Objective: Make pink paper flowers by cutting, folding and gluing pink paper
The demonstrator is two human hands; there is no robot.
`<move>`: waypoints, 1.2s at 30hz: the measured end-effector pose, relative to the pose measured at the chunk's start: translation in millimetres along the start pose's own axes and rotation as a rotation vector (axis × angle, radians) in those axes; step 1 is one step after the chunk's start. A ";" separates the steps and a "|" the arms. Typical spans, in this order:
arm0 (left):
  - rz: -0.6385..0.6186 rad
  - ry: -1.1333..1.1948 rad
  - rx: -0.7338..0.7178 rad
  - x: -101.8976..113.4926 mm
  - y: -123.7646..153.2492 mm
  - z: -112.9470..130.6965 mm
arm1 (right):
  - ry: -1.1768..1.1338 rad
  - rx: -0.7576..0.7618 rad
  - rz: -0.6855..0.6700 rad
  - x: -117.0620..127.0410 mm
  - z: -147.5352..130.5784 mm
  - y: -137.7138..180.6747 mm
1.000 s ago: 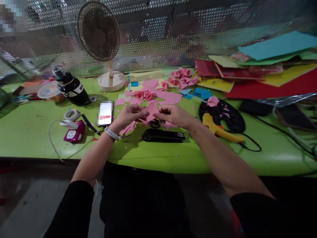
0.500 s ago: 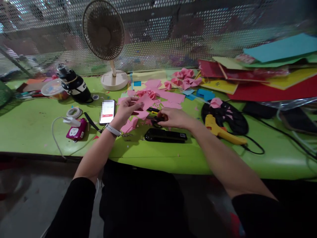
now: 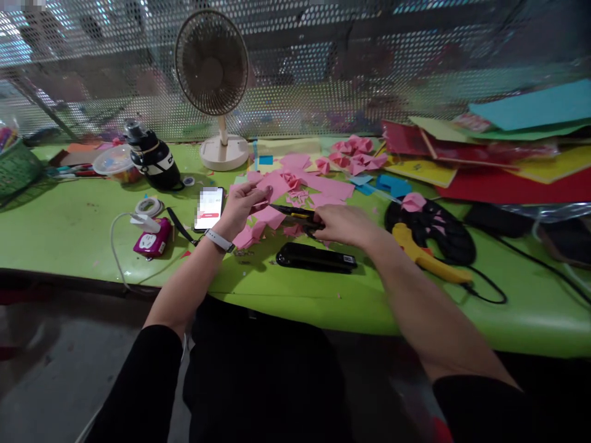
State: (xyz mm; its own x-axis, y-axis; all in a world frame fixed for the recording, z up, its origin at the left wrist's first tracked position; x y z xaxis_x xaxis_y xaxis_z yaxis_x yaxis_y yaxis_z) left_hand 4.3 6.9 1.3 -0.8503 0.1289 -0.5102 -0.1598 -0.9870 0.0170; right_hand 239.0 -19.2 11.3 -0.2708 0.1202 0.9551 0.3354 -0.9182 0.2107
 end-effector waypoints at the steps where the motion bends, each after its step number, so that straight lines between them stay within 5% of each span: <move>1: 0.002 0.015 0.005 1.5 -1.0 -1.2 | 0.012 -0.022 0.028 -0.9 4.2 2.1; 7: 0.132 0.031 -0.021 5.6 -3.5 -4.5 | -0.255 -0.150 0.079 -2.1 31.1 11.4; 12: 0.085 0.056 -0.001 -4.7 4.8 -10.5 | -1.329 -0.203 0.397 -8.6 22.3 3.2; 15: 0.001 0.153 0.080 -15.6 14.2 -17.1 | -1.643 -0.142 0.485 -12.0 2.3 -3.9; 21: -0.120 0.024 0.202 -30.3 24.6 -26.8 | -1.545 -0.154 0.679 -14.3 -15.6 -10.6; 26: 0.002 0.072 0.206 -24.5 19.2 -25.2 | -1.497 -0.106 0.646 -18.9 -5.6 -10.2; 36: 0.248 0.432 -0.012 -9.1 2.5 -14.9 | -1.583 0.072 0.138 -6.8 -4.0 4.3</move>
State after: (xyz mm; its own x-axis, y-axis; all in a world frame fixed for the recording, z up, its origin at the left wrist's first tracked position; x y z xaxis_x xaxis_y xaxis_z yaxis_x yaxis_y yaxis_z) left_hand 19.1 1.8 -6.9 -0.5764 -0.1591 -0.8015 0.0293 -0.9843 0.1743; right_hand 238.7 -25.5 4.9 0.9199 0.3376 0.1995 0.3297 -0.9413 0.0726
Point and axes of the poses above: each hand's wrist, its own y-axis away from the middle knuckle, its own x-axis out of the back of the hand, z = x × y, the point moved 1 cm from there along -y, towards the middle knuckle, and after that the axes turned 13 degrees about y, right-handed, at the moved point
